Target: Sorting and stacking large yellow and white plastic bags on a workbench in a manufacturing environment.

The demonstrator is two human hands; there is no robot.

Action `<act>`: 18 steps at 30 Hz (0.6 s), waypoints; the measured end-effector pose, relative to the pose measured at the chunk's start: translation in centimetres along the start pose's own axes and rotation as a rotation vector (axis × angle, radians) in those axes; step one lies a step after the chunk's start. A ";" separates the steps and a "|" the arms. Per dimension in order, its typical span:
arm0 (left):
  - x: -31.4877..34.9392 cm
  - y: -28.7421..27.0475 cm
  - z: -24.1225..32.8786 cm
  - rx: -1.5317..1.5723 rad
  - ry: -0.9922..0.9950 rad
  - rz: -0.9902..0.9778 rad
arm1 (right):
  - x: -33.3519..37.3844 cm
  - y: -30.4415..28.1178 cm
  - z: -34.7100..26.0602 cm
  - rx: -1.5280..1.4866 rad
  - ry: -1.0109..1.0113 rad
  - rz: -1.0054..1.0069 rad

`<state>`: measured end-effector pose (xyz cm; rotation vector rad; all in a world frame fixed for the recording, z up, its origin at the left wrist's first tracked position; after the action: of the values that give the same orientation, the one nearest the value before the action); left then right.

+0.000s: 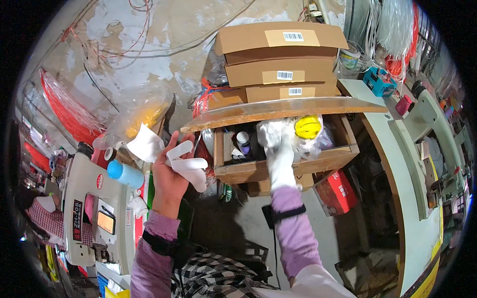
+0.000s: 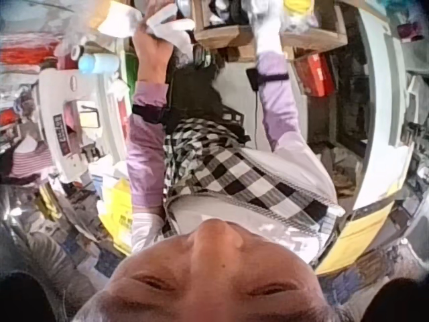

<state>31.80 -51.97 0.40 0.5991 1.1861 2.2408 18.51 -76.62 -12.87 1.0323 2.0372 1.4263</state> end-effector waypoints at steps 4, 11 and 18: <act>0.5 -0.2 1.2 -0.025 0.009 0.026 | 2.9 -2.0 1.6 0.392 0.007 0.291; 1.0 -2.3 1.2 0.064 -0.094 -0.085 | 15.0 -3.0 0.1 0.834 0.154 0.104; 1.2 -2.1 -0.5 0.032 -0.128 -0.066 | 5.6 6.3 -6.6 0.403 0.018 -0.157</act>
<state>31.11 -50.57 -1.53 0.6947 1.1620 2.0996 12.37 -75.00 -4.24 0.9838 2.4199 0.9713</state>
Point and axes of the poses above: each hand's wrist, its own x-axis away from the middle knuckle, its own y-axis out of the palm, z = x × y, the point moved 7 cm from there along -x, towards the middle knuckle
